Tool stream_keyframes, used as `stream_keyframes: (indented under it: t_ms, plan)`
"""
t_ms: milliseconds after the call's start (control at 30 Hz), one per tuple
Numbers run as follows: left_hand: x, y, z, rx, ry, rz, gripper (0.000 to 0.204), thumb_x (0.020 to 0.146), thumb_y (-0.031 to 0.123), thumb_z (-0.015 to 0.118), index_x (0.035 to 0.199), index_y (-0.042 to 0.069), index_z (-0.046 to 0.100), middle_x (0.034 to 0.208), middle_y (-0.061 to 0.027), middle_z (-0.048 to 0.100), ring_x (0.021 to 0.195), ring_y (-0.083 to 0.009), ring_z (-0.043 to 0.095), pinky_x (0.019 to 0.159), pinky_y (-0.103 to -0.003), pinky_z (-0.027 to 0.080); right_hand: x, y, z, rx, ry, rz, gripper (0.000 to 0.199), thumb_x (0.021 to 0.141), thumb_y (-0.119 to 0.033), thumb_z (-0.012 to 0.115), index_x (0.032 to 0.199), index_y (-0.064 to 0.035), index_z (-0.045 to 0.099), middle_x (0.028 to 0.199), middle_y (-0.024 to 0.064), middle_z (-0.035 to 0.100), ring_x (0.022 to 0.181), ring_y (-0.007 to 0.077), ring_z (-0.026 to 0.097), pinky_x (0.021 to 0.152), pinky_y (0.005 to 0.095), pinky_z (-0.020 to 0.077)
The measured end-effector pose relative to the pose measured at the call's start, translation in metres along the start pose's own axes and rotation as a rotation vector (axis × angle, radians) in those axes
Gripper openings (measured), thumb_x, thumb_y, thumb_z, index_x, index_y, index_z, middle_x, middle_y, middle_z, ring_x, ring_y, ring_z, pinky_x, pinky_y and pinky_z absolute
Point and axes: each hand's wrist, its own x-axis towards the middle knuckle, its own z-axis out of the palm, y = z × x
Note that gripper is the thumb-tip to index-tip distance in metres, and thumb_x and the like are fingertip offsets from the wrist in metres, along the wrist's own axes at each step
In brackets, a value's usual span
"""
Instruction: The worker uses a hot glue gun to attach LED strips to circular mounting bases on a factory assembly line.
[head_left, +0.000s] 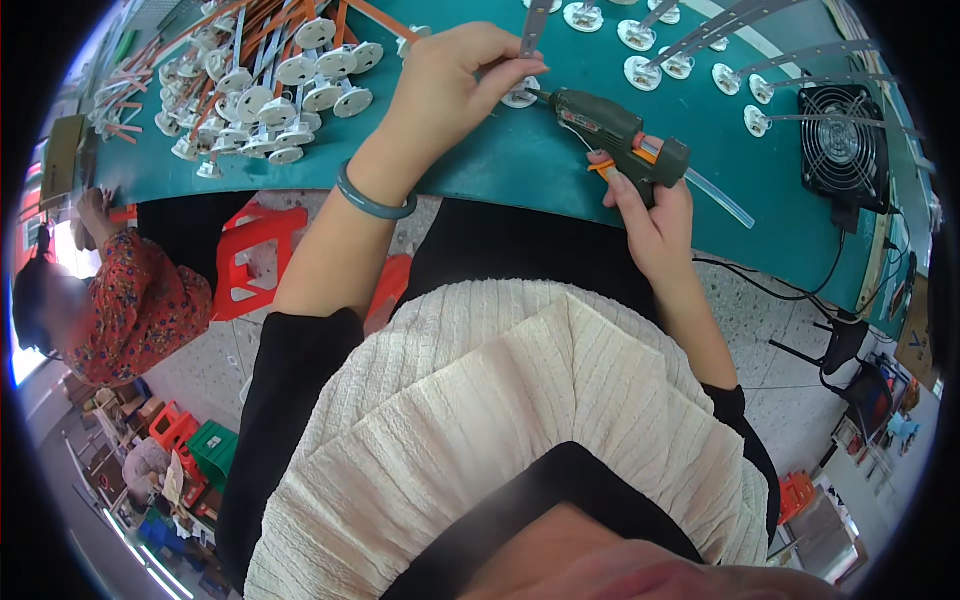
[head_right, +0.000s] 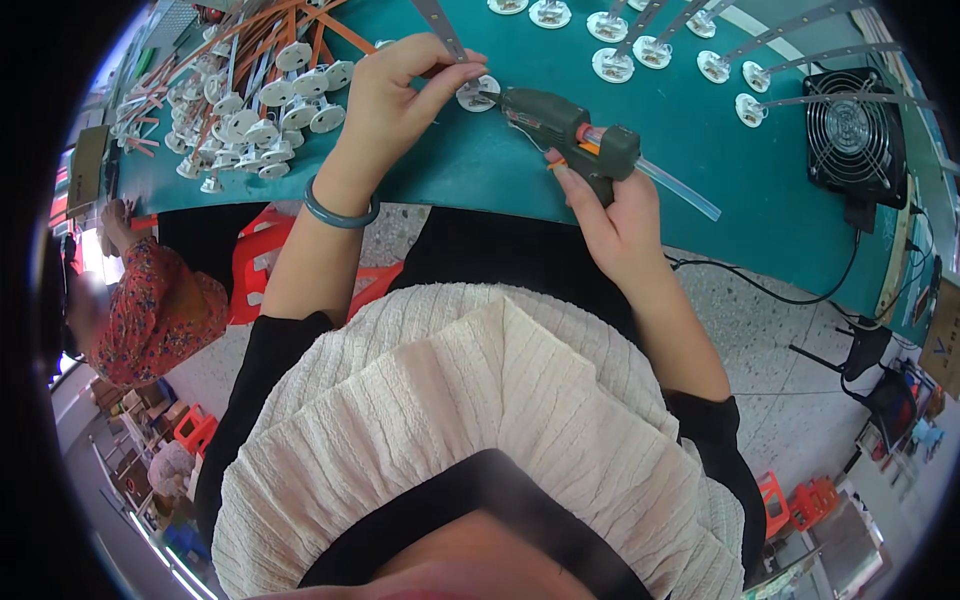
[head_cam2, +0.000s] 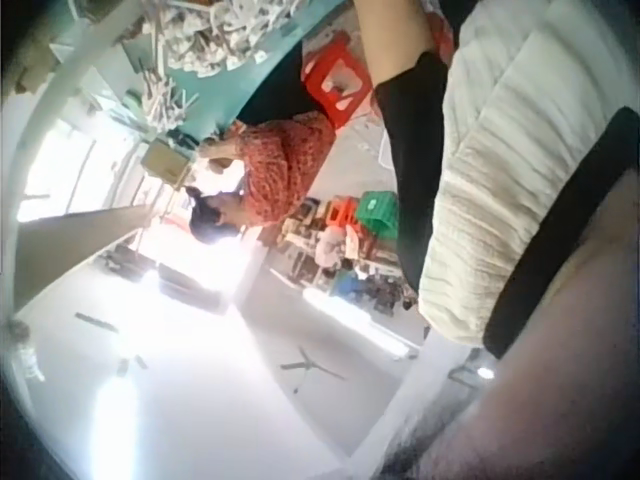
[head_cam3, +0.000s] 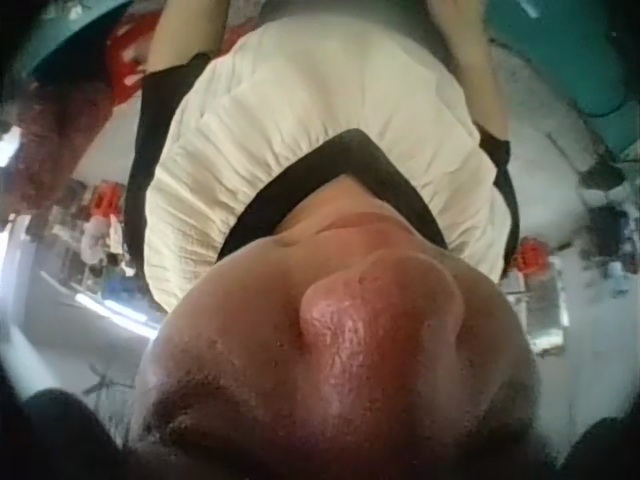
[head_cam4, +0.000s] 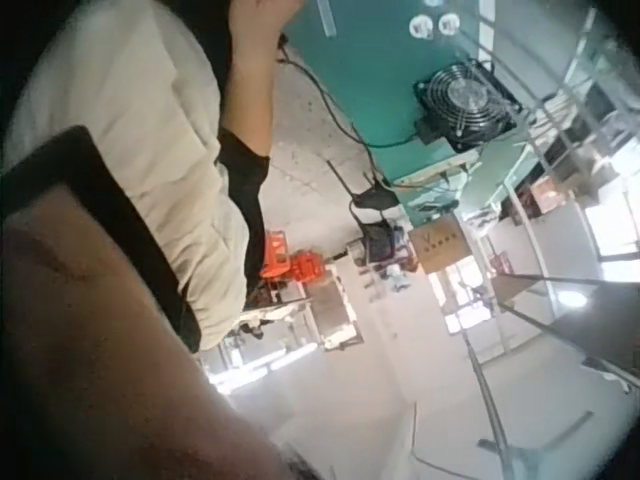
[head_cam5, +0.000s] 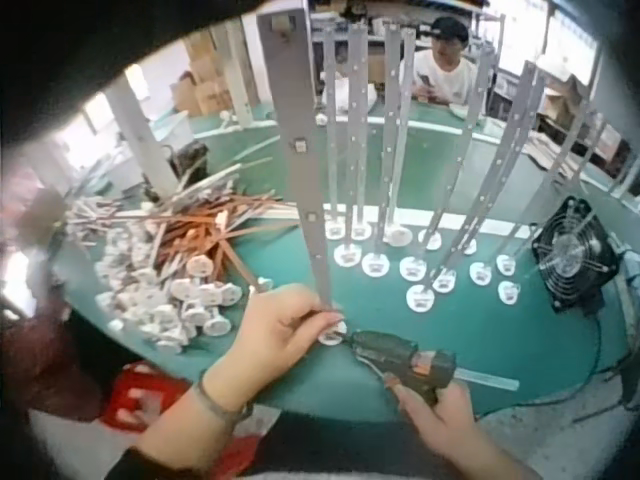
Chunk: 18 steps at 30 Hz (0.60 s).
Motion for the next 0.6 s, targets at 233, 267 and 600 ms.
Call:
stream_keyframes:
  t_ms: [233,267,600]
  plan:
    - [0.0040,0.0019,-0.0025,0.058,-0.083,-0.015,0.013,0.086,0.012,0.073,0.081,0.001,0.068,0.086,-0.0086,0.073,0.082,-0.0189,0.074,0.067,-0.026,0.055,0.0020,0.0023,0.0065,-0.105,0.092,-0.051,0.026,0.094,-0.011,0.063,0.117,0.0021,0.062,0.102,0.0118,0.072,0.098,0.0227,0.065,0.090,0.0334,0.0476]
    - [0.0041,0.0030,-0.0017,0.091,-0.088,-0.009,0.013,0.086,0.012,0.074,0.081,0.001,0.068,0.085,-0.0081,0.073,0.081,-0.0188,0.074,0.066,-0.027,0.055,0.0024,0.0027,0.0073,-0.114,0.108,-0.058,0.025,0.094,-0.011,0.063,0.115,0.0019,0.063,0.102,0.0122,0.072,0.097,0.0231,0.065,0.089,0.0333,0.0479]
    - [0.0028,0.0006,0.0012,0.094,-0.086,0.002,0.014,0.085,0.013,0.075,0.081,0.002,0.068,0.082,-0.0074,0.073,0.078,-0.0188,0.073,0.065,-0.026,0.055,0.0065,0.0075,0.0074,-0.263,0.037,-0.121,0.032,0.096,-0.008,0.059,0.126,0.0021,0.054,0.106,0.0097,0.069,0.077,0.0087,0.058,0.065,0.0233,0.0484]
